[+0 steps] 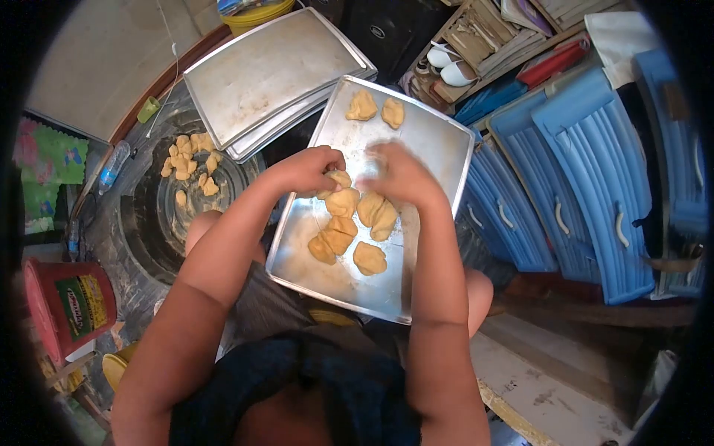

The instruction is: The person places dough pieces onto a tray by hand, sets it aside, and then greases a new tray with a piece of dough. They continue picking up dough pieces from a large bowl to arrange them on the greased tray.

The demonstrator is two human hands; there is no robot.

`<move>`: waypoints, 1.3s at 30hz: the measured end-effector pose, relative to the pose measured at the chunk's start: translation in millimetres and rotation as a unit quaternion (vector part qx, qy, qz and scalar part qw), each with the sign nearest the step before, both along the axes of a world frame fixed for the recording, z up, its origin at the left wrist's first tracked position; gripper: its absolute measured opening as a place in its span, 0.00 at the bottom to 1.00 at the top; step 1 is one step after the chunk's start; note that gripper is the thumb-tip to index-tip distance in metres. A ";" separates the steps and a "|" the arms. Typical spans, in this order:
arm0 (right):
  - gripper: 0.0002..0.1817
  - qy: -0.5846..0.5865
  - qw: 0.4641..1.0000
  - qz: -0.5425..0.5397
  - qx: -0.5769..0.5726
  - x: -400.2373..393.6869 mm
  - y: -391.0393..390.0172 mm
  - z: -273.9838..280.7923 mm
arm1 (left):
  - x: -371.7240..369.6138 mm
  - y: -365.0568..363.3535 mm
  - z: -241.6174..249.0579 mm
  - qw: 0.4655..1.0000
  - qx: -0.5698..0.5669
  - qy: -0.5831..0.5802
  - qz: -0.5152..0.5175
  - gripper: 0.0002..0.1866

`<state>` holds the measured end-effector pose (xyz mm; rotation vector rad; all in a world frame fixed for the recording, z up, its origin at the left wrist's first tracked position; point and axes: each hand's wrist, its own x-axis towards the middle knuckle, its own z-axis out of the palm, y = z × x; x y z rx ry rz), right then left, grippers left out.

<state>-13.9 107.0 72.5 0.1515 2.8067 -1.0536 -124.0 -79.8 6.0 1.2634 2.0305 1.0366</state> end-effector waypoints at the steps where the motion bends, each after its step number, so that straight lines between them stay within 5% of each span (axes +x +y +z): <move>1: 0.21 0.012 0.997 0.075 0.021 15.8 -4.5 -8.7 | -1.2 0.0 1.1 1.000 -0.005 -0.011 -0.010 0.14; 3: 0.22 0.023 0.988 0.146 0.041 27.5 -2.3 -28.6 | 0.0 2.9 0.6 0.999 0.011 -0.037 0.037 0.13; 6: 0.21 -0.002 0.998 0.035 -0.047 29.2 18.2 -38.6 | 3.7 12.4 -3.9 0.990 0.046 -0.058 0.119 0.11; 8: 0.20 0.082 0.972 -0.169 -0.142 22.8 32.2 -31.8 | 8.8 18.1 -5.2 0.967 0.118 -0.071 0.215 0.12; 12: 0.16 -0.012 0.986 -0.163 -0.025 20.7 5.3 -9.5 | 14.9 19.8 -3.6 0.973 0.143 0.042 0.178 0.17; 14: 0.16 -0.041 0.993 0.004 0.107 30.2 -19.2 -11.7 | 13.6 19.8 -3.4 0.978 0.128 0.036 0.161 0.18; 17: 0.18 0.007 0.999 0.003 0.032 24.4 0.7 -20.3 | 12.4 20.0 -5.4 0.982 0.111 0.032 0.150 0.19; 20: 0.18 0.051 0.971 -0.229 -0.049 10.7 30.6 -20.8 | 13.3 19.9 -7.8 0.982 0.107 0.038 0.153 0.19; 23: 0.18 0.164 0.937 -0.287 -0.112 -11.1 63.0 -49.0 | 16.3 19.7 -4.8 0.982 0.108 0.034 0.153 0.18; 25: 0.18 0.226 0.930 -0.268 0.109 -20.0 69.8 -56.0 | 15.7 20.4 -3.5 0.981 0.113 0.027 0.158 0.18; 33: 0.25 0.193 0.930 -0.142 0.279 -24.5 70.6 -77.5 | 17.7 23.7 -4.6 0.977 0.112 0.028 0.180 0.18; 35: 0.25 0.264 0.924 -0.128 0.246 -14.0 50.8 -52.7 | 18.7 25.4 -10.1 0.975 0.121 0.044 0.182 0.18; 37: 0.26 0.096 0.972 -0.203 0.075 12.3 18.6 -17.7 | 18.3 24.8 -10.3 0.971 0.134 0.058 0.192 0.18; 39: 0.28 -0.011 0.994 -0.101 -0.026 46.2 -2.8 -6.7 | 19.0 22.8 -6.0 0.974 0.096 0.073 0.190 0.17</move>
